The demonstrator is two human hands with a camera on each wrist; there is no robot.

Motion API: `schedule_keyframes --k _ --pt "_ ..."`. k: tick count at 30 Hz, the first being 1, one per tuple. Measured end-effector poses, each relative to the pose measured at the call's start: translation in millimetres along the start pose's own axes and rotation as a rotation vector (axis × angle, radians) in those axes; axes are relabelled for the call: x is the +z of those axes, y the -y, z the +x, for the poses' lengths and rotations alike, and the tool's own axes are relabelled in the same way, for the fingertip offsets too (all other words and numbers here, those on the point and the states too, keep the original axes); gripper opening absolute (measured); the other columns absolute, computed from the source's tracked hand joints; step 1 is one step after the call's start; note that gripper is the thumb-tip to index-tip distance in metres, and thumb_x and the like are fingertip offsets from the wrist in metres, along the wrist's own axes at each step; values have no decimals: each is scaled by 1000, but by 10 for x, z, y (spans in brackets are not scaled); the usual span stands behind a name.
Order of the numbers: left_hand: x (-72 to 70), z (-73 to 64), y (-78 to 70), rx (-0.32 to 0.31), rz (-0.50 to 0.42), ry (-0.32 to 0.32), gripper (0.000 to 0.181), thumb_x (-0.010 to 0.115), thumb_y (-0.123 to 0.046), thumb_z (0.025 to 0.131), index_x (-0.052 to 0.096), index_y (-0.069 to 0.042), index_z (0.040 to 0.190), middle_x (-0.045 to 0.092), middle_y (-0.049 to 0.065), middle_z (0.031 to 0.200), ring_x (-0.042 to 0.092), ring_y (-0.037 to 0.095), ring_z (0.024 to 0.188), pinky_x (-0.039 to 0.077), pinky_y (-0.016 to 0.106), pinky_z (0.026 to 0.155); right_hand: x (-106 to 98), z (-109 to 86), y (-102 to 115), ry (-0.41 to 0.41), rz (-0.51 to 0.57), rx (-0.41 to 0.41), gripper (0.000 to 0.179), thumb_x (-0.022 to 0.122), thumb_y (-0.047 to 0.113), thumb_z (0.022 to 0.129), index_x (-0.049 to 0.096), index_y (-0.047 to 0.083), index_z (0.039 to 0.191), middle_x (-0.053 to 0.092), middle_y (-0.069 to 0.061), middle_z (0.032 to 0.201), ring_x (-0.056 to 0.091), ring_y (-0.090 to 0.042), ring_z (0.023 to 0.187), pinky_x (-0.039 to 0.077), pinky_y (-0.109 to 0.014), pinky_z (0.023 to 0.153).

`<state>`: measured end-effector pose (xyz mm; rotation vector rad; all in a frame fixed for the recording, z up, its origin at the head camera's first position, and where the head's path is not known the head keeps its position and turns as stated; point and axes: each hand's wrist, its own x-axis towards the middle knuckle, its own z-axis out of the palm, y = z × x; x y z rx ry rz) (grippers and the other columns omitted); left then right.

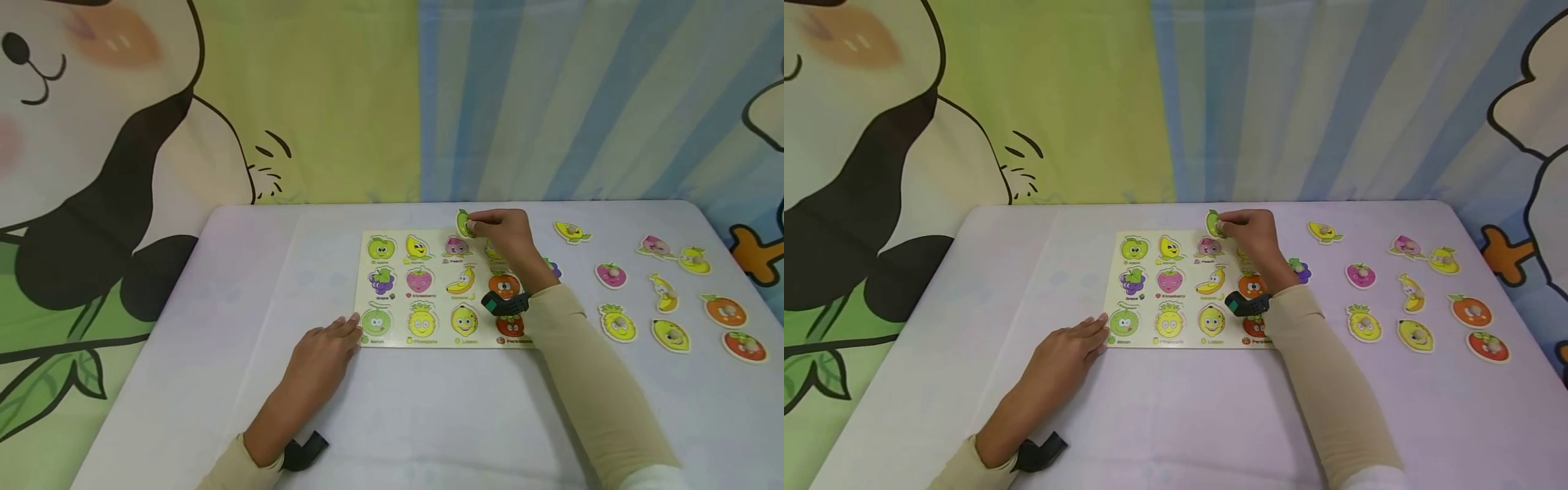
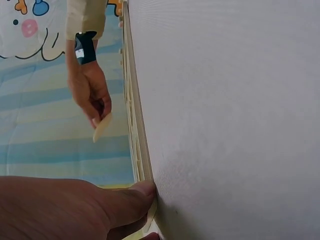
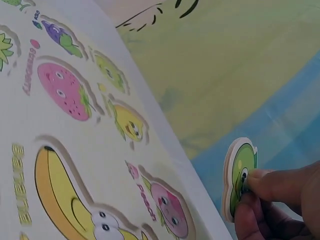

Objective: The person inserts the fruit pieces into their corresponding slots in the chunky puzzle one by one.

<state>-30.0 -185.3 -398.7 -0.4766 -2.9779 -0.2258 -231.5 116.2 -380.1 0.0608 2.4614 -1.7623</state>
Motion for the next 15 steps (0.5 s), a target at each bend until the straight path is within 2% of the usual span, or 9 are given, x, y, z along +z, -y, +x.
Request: schedule_keyframes --k 9,15 --pt "-10 18 -7 -3 18 18 39 82 -8 77 73 -6 115 64 7 126 61 27 116 54 46 87 438 -34 130 57 -16 -3 22 67 13 92 73 4 111 68 -13 111 66 -23 96 56 -36 82" --pt "-8 18 4 28 22 14 38 82 -9 78 73 -5 114 64 8 125 62 27 114 55 45 85 702 -34 165 89 -10 -9 20 69 13 91 75 6 109 68 -9 110 63 -20 100 53 -34 84"
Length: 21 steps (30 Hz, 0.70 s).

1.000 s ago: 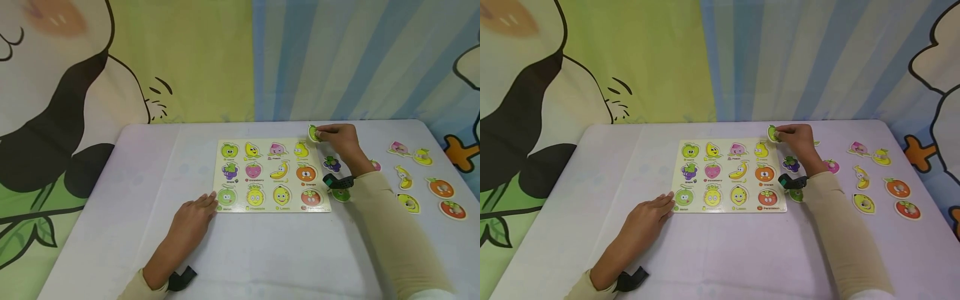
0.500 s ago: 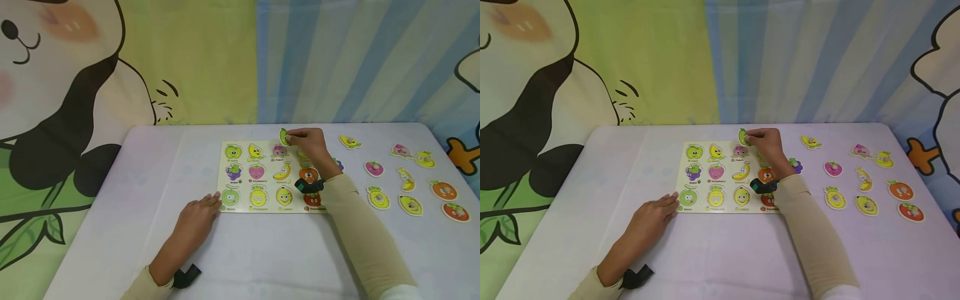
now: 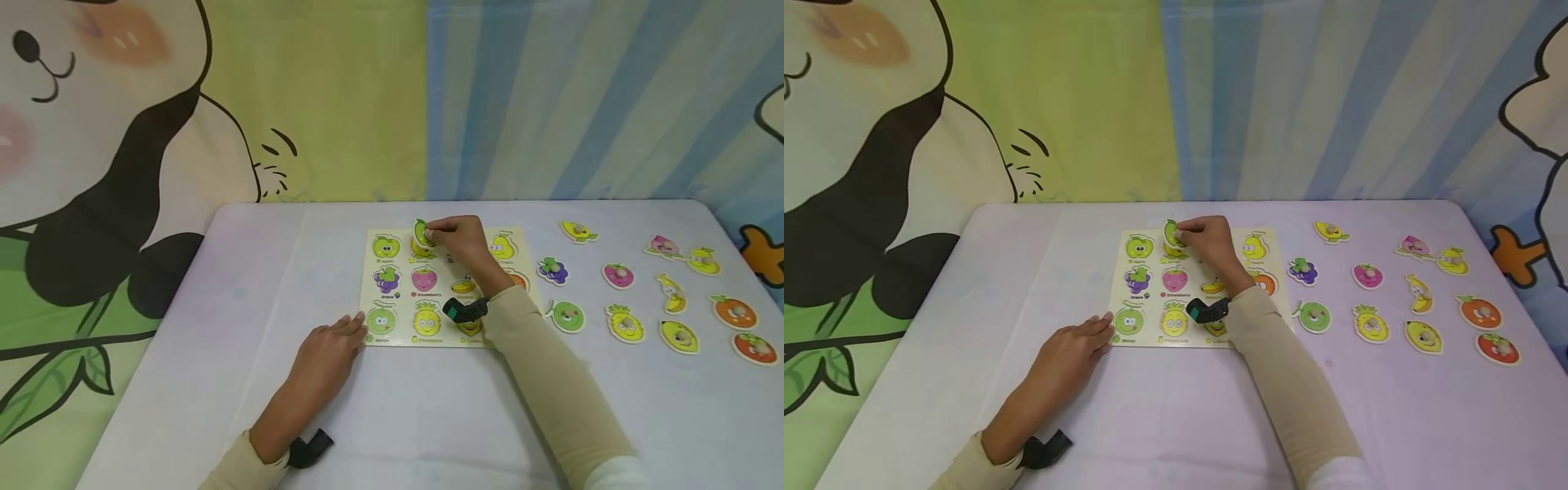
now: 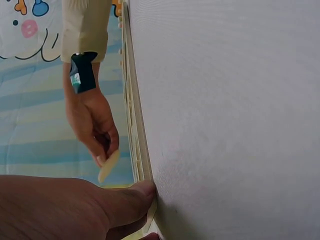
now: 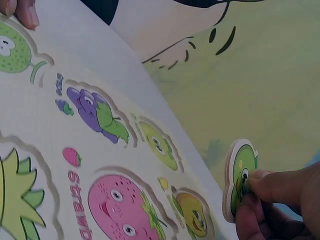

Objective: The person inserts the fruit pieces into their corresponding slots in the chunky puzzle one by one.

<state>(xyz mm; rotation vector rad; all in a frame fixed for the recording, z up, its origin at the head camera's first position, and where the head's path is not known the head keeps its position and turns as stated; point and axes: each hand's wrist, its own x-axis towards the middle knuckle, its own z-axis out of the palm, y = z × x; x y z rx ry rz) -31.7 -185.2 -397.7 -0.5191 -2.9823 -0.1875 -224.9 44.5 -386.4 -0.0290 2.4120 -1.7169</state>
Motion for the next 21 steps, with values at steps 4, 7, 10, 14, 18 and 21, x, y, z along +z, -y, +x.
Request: schedule_keyframes --k 4,7,10,14,18,21 --pt "-5 -7 8 11 2 -5 36 81 -10 79 73 -6 114 64 7 125 62 26 114 55 44 84 145 17 35 12 28 12 18 70 15 90 76 8 106 69 -6 108 61 -19 102 51 -33 86" --pt "-10 -8 8 10 -7 -5 36 81 -10 79 73 -6 114 64 7 125 62 26 114 54 45 85 229 23 52 27 60 10 16 70 16 91 76 9 104 69 -6 104 64 -18 96 53 -33 84" --pt "-16 -4 -4 5 0 2 36 81 -11 80 73 -6 114 64 7 125 62 26 114 54 45 86 300 31 52 48 82 1 16 70 16 91 76 8 104 69 -6 101 66 -18 90 54 -33 82" --pt "-23 1 -18 -2 13 19 35 80 -12 81 73 -7 115 64 6 126 61 25 116 54 45 86 392 47 43 64 84 2 18 71 17 90 75 8 105 69 -7 101 65 -18 88 54 -30 77" --pt "-25 2 -13 4 21 17 34 79 -13 82 73 -8 115 64 6 126 61 25 116 54 45 86 495 70 43 67 81 11 19 71 18 90 76 8 105 69 -7 103 64 -19 87 54 -28 71" --pt "-27 3 -11 7 35 19 33 79 -13 83 73 -8 115 63 6 127 61 25 116 54 45 86 576 80 63 68 74 25 18 72 19 89 77 10 103 69 -6 104 65 -18 89 55 -28 71"
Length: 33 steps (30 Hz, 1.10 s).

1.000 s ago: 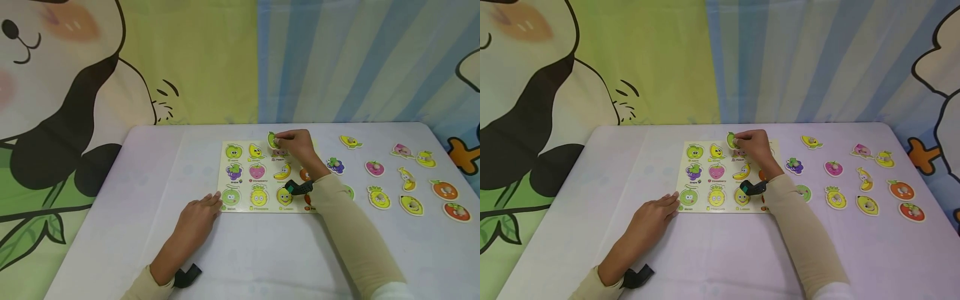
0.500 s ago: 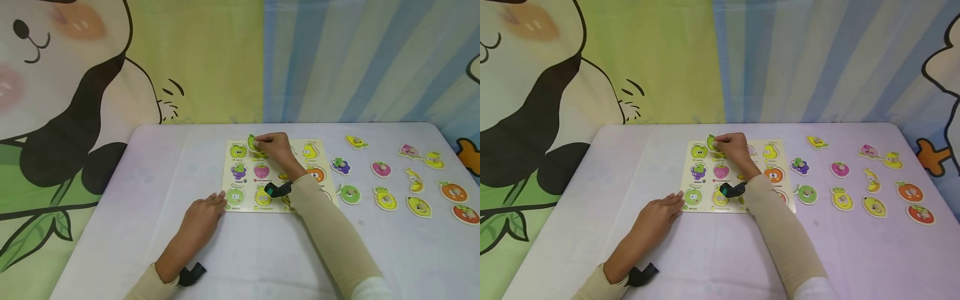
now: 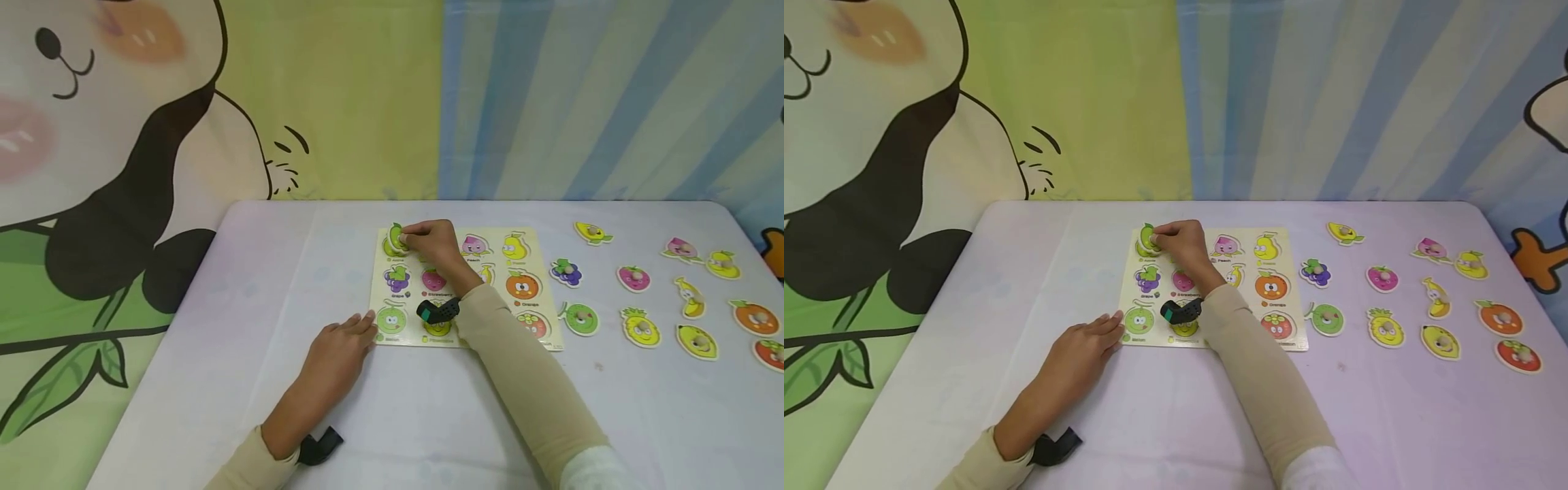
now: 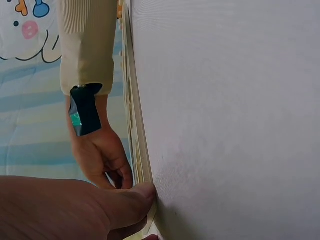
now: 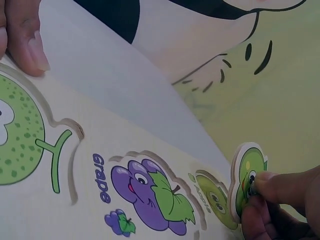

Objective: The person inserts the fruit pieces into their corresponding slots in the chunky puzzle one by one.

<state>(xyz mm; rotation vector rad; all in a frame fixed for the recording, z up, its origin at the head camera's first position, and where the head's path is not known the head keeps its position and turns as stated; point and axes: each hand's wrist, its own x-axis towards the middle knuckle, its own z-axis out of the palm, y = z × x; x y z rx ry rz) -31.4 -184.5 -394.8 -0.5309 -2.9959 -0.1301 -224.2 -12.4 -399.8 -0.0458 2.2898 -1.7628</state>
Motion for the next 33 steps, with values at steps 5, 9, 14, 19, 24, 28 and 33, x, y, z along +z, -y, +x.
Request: schedule_keyframes --k 5,9,14,19,24,28,33 --pt "-9 1 -5 0 17 17 34 78 -13 84 72 -8 117 63 5 128 60 25 116 54 44 87 95 28 11 -14 -43 -2 16 72 20 89 77 11 101 70 -4 103 63 -16 93 54 -27 75" --pt "-12 1 -8 7 18 9 35 78 -12 83 72 -8 117 63 6 127 61 26 116 54 43 86 112 40 3 -14 -50 -7 14 72 18 89 77 10 100 70 -4 100 64 -16 88 55 -27 73" --pt "-4 -4 -1 13 8 -3 35 78 -10 82 72 -7 116 63 7 127 61 26 115 54 43 87 122 35 19 10 -28 -25 13 70 12 91 75 5 101 70 -9 95 68 -20 72 57 -28 65" --pt "4 -7 -1 -4 -37 3 34 78 -7 82 72 -5 116 63 8 127 60 28 116 52 41 92 118 25 40 5 -109 -42 13 70 12 91 76 5 101 71 -8 92 67 -18 65 54 -26 59" --pt "8 -8 -4 -17 -53 12 35 77 -6 83 71 -3 117 62 9 128 60 29 117 51 41 95 108 45 53 -8 -195 -62 13 70 12 91 76 5 100 71 -9 93 66 -20 71 52 -27 61" --pt "7 -10 -9 -17 -57 19 35 77 -7 83 70 -3 117 61 10 129 59 29 118 50 42 96 122 71 67 -5 -277 -85 13 70 12 91 76 5 100 71 -9 100 63 -19 85 51 -28 69" --pt "9 -10 -14 -13 -50 17 35 77 -7 83 70 -3 117 61 10 129 59 29 118 50 42 96 146 75 87 -10 -324 -94 13 71 12 91 76 5 99 70 -9 102 61 -20 90 51 -30 75"
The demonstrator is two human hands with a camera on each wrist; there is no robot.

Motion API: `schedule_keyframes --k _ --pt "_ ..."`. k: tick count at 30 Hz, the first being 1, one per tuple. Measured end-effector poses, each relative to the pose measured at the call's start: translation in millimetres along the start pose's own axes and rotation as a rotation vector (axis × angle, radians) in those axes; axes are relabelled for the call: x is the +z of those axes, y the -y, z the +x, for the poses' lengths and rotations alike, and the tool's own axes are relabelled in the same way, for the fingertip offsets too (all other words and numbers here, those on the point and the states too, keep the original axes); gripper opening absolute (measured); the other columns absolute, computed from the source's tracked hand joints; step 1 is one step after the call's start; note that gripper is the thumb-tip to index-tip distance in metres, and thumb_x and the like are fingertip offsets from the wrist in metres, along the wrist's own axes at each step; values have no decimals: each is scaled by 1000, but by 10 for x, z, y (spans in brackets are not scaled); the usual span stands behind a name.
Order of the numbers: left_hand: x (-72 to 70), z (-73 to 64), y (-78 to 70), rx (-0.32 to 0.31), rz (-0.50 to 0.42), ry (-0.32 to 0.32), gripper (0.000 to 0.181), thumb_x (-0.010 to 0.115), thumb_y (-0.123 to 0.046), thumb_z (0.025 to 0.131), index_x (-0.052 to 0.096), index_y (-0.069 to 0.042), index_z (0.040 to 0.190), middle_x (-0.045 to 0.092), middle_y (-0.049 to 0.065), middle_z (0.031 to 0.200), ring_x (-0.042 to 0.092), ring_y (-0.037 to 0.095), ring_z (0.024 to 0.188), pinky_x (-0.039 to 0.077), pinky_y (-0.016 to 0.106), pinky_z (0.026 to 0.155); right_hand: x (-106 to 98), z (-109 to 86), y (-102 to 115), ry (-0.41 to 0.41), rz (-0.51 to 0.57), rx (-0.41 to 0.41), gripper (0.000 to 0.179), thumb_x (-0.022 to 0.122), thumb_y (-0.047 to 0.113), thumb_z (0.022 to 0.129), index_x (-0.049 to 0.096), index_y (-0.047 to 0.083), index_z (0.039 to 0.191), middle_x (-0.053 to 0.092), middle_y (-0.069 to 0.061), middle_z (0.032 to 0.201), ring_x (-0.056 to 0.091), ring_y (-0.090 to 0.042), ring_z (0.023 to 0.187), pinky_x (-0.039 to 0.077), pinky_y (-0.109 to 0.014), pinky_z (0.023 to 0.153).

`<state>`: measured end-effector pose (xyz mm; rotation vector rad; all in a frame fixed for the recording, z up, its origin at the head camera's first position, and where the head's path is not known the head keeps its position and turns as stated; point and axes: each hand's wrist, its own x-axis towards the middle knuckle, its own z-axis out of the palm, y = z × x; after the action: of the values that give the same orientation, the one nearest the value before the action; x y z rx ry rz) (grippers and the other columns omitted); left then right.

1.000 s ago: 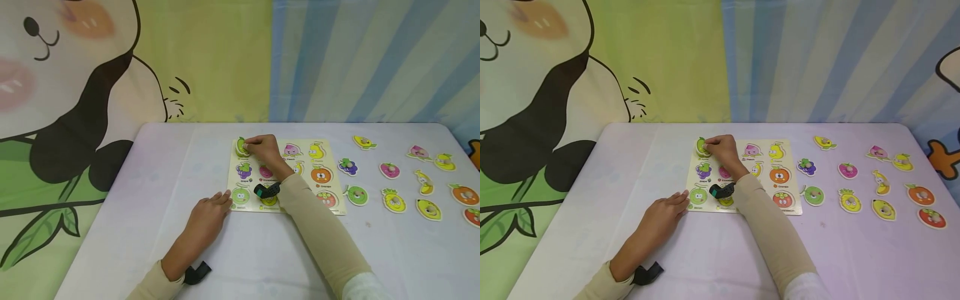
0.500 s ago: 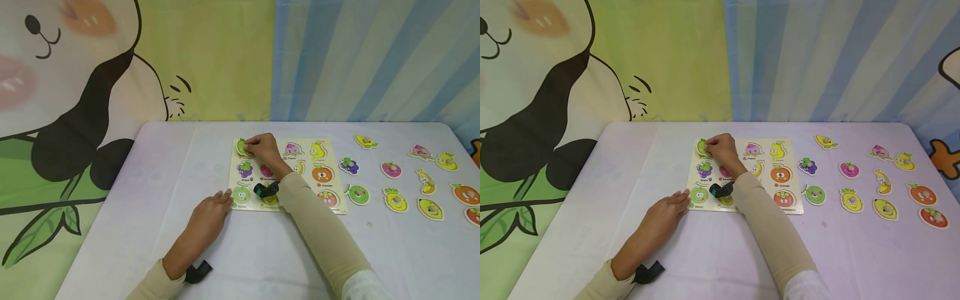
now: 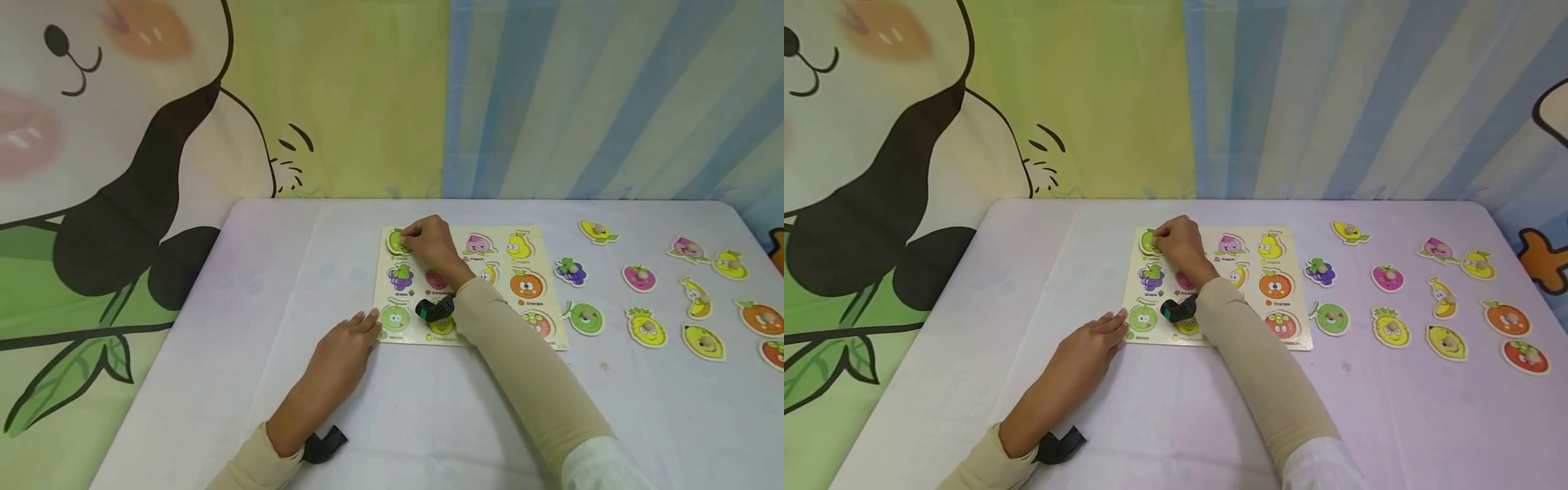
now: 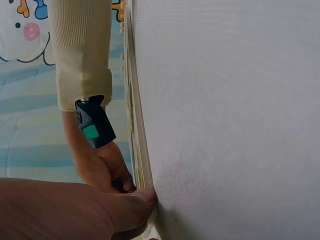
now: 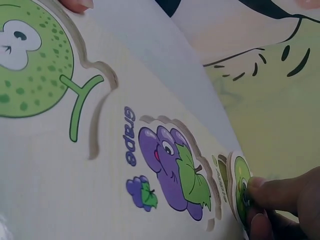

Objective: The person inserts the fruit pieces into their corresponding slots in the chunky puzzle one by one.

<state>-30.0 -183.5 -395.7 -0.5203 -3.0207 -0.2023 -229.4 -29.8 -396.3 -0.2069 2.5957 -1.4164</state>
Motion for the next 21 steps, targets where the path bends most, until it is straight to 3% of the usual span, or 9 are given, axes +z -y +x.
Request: schedule_keyframes --k 12,21 --pt "-20 33 -24 18 9 -7 35 77 -7 84 70 -2 117 61 10 129 59 29 118 51 43 95 20 -35 -26 -49 -20 -64 11 71 10 90 77 5 98 71 -9 99 64 -21 91 53 -34 79" --pt "-16 3 -13 7 3 -5 35 77 -6 83 70 -2 117 62 11 128 59 30 117 51 42 95 152 -69 -105 -82 63 -68 13 70 10 91 76 6 102 71 -8 100 64 -19 87 54 -31 75"
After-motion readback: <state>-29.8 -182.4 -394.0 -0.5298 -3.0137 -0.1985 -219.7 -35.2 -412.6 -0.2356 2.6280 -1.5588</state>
